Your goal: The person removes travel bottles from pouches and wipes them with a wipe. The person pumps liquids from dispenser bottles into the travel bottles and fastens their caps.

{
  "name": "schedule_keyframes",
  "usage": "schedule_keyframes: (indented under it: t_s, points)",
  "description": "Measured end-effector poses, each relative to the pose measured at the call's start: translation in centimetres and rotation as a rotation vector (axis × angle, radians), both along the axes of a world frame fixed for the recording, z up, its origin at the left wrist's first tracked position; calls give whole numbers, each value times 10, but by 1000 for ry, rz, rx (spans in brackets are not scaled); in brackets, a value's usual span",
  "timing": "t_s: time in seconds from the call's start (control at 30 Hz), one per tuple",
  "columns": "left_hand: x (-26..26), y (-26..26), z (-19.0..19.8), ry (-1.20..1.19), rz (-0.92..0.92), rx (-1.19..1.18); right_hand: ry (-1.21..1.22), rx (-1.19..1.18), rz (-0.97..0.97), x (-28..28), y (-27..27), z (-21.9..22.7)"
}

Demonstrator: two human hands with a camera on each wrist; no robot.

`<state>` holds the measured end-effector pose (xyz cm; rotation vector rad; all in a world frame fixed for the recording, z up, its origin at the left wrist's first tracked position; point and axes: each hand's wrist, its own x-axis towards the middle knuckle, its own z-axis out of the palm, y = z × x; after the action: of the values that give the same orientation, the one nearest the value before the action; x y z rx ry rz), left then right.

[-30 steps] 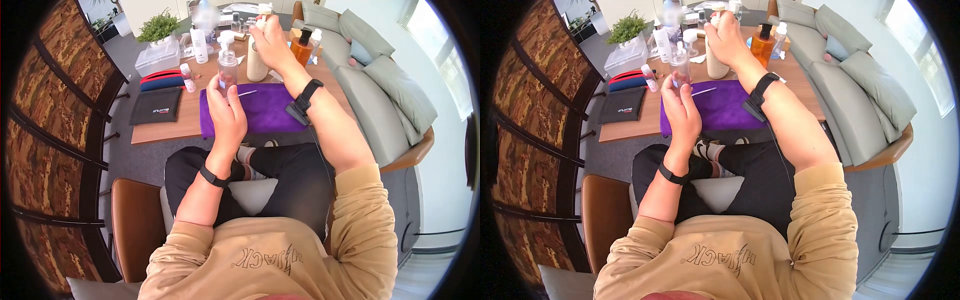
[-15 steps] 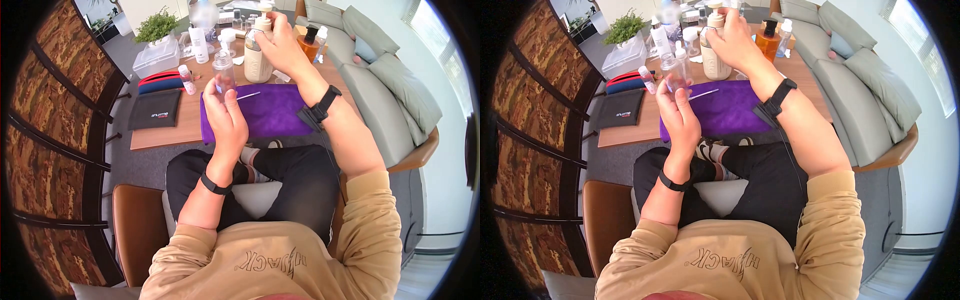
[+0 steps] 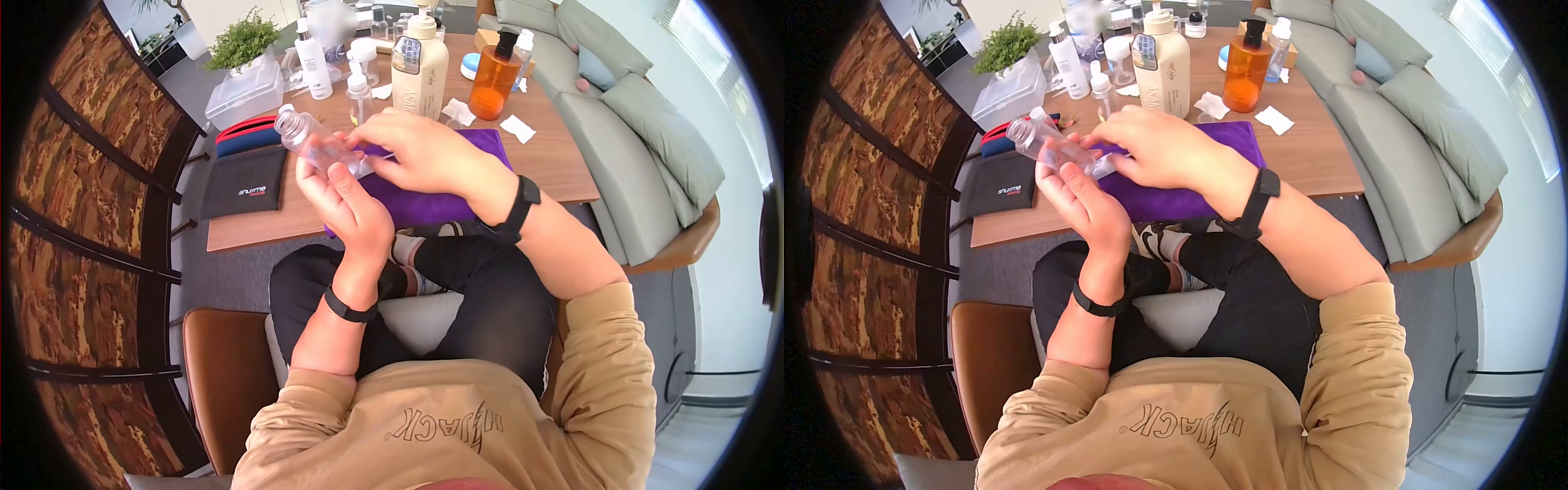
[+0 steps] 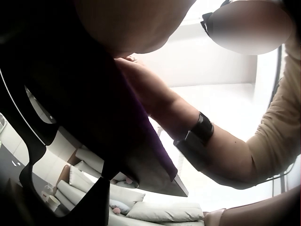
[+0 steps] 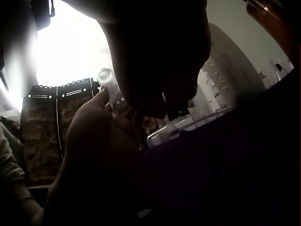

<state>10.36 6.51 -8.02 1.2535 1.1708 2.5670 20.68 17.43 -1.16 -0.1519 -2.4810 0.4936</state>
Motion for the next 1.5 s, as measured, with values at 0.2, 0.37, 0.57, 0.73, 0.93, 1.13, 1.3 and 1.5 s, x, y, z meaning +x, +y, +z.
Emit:
schedule_keyframes:
  t_s: [0.2,0.37,0.57,0.73,0.93,1.13,1.3,1.5]
  points:
    - [-1,0,0,68,25,-28,-95,13,-9,-6,6,-12]
    - [0,2,-2,60,17,-19,-14,-36,27,2,7,1]
    - [-3,4,0,88,3,-130,444,-103,-68,27,21,53]
    - [-2,6,3,257,-23,-321,785,-534,58,43,20,100]
    - [-2,5,6,413,61,-394,868,-522,71,45,27,101]
    - [-1,5,7,426,77,-363,774,-532,103,43,25,86]
    - [2,1,13,418,61,-389,523,-440,30,38,17,66]
    - [-1,4,10,430,67,-379,407,-504,28,36,12,38]
